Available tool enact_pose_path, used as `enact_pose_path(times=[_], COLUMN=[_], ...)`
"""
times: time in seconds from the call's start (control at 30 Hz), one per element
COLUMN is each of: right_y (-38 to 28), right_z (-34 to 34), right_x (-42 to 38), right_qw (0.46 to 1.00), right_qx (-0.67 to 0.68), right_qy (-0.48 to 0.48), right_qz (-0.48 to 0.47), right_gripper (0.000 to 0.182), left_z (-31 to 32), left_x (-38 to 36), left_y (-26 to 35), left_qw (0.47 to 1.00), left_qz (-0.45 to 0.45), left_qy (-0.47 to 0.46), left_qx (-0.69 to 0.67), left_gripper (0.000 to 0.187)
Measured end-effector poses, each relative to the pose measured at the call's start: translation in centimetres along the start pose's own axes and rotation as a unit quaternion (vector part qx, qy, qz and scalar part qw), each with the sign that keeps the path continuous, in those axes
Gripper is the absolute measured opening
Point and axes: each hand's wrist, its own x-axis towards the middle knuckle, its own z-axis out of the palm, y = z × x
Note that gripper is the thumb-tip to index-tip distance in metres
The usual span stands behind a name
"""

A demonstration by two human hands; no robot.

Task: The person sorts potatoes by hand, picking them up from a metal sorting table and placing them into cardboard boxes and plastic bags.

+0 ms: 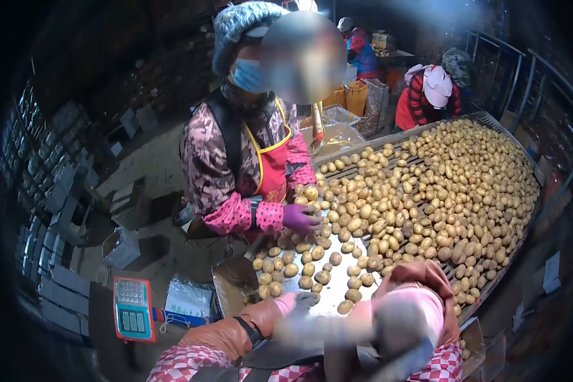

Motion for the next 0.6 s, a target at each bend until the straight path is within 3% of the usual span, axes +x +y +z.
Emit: enact_pose_path(times=[0.03, 0.17, 0.27, 0.33, 0.37, 0.4, 0.43, 0.5, 0.53, 0.6], right_y=[0.4, 0.7, 1.0, 1.4, 1.5, 1.7, 3.4, 6.4, 7.0, 7.5], right_z=[0.3, 1.2, 0.8, -0.1, -1.0, -2.0, -3.3, -5.4, -5.7, -6.2], right_x=[0.1, -0.3, -0.5, -1.6, -2.4, -3.1, -4.4, -7.4, -8.7, -10.7], right_qw=[0.998, 0.995, 0.997, 0.998, 0.986, 0.959, 0.947, 0.919, 0.912, 0.905], right_qx=[0.016, 0.045, 0.054, 0.023, -0.008, -0.024, -0.032, 0.003, 0.041, 0.048], right_qy=[-0.05, -0.08, -0.046, 0.055, 0.144, 0.229, 0.288, 0.379, 0.397, 0.417], right_qz=[-0.021, -0.03, -0.032, 0.012, 0.088, 0.165, 0.14, 0.111, 0.095, 0.07], right_gripper=[0.091, 0.087, 0.084, 0.082, 0.079, 0.076, 0.074, 0.069, 0.067, 0.067], left_z=[4.1, 1.9, 3.2, 3.4, 2.5, 0.9, -0.5, -1.7, -1.7, -0.3], left_x=[-3.5, -0.5, -2.5, -4.8, -6.6, -9.2, -13.3, -24.9, -31.7, -39.5], left_y=[3.8, 2.2, 3.4, 6.4, 9.1, 13.3, 18.9, 30.9, 34.7, 36.0], left_qw=[0.979, 0.944, 0.955, 0.957, 0.98, 0.99, 0.947, 0.731, 0.623, 0.493], left_qz=[0.02, 0.07, -0.009, -0.044, 0.008, 0.127, 0.31, 0.659, 0.768, 0.839], left_qy=[0.025, 0.023, -0.04, -0.114, -0.086, -0.023, 0.046, 0.076, -0.035, -0.23], left_qx=[0.2, 0.322, 0.295, 0.262, 0.18, 0.052, -0.064, -0.158, -0.144, 0.002], left_gripper=[0.045, 0.042, 0.039, 0.041, 0.043, 0.044, 0.045, 0.048, 0.05, 0.06])
